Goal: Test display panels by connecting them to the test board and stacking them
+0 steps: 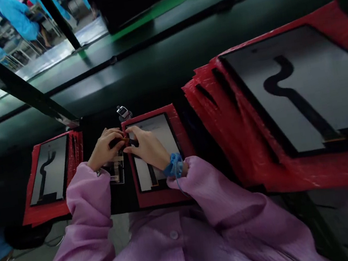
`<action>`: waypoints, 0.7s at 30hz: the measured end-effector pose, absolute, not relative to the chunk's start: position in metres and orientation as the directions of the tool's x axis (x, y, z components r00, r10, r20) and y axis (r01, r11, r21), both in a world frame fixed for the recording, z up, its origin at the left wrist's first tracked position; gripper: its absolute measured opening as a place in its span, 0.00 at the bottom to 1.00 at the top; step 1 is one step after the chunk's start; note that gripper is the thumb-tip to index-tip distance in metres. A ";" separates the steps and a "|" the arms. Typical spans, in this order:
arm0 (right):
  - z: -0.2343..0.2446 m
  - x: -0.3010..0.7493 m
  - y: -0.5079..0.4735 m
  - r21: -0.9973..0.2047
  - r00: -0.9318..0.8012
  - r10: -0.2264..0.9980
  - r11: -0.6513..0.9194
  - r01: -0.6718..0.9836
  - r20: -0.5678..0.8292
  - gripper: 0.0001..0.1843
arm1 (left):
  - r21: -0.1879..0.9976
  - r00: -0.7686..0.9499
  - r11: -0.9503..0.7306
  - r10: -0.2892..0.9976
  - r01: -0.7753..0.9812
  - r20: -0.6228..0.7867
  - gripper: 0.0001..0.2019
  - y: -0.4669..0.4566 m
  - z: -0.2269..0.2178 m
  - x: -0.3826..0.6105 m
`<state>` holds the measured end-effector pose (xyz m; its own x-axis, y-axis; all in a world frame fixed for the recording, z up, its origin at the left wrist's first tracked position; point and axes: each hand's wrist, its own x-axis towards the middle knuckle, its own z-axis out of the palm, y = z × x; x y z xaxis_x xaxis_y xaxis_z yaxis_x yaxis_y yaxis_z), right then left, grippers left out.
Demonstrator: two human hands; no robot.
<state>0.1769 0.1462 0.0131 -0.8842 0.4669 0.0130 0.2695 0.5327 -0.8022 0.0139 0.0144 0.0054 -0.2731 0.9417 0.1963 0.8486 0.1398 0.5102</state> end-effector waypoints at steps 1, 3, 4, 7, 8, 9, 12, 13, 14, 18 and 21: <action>0.011 0.178 0.146 -0.809 -0.888 0.458 0.536 0.242 0.038 0.34 | 0.508 -0.283 0.135 0.932 0.851 0.226 0.06 0.012 0.007 0.014; 0.006 0.182 0.147 -0.829 -0.907 0.414 0.534 0.167 0.084 0.31 | 0.488 -0.301 0.134 0.911 0.863 0.281 0.05 0.010 0.008 0.015; 0.004 0.183 0.147 -0.837 -0.917 0.387 0.530 0.135 0.097 0.25 | 0.476 -0.307 0.133 0.900 0.869 0.309 0.05 0.009 0.008 0.016; -0.002 0.187 0.148 -0.834 -0.928 0.356 0.541 0.107 0.112 0.07 | 0.466 -0.312 0.114 0.874 0.877 0.373 0.05 0.007 0.007 0.018; -0.003 0.188 0.148 -0.813 -0.924 0.359 0.573 0.105 0.133 0.08 | 0.474 -0.305 0.104 0.877 0.874 0.371 0.05 0.006 0.006 0.020; -0.004 0.188 0.147 -0.780 -0.919 0.359 0.618 0.103 0.163 0.09 | 0.489 -0.292 0.092 0.890 0.867 0.351 0.05 0.005 0.007 0.021; -0.005 0.190 0.142 -0.657 -0.906 0.338 0.748 0.093 0.256 0.11 | 0.552 -0.245 0.083 0.943 0.830 0.226 0.08 0.004 0.010 0.025; -0.004 0.191 0.141 -0.647 -0.907 0.331 0.757 0.090 0.262 0.10 | 0.573 -0.235 0.089 0.954 0.814 0.185 0.09 0.005 0.011 0.027; -0.003 0.191 0.140 -0.667 -0.911 0.327 0.740 0.083 0.249 0.08 | 0.591 -0.231 0.097 0.960 0.801 0.156 0.10 0.005 0.013 0.028; 0.002 0.190 0.142 -0.843 -0.946 0.298 0.535 0.056 0.126 0.07 | 0.620 -0.228 0.116 0.968 0.776 0.105 0.08 0.006 0.018 0.033; 0.003 0.187 0.144 -0.870 -0.953 0.290 0.488 0.068 0.089 0.08 | 0.616 -0.215 0.127 0.974 0.777 0.070 0.07 0.006 0.019 0.036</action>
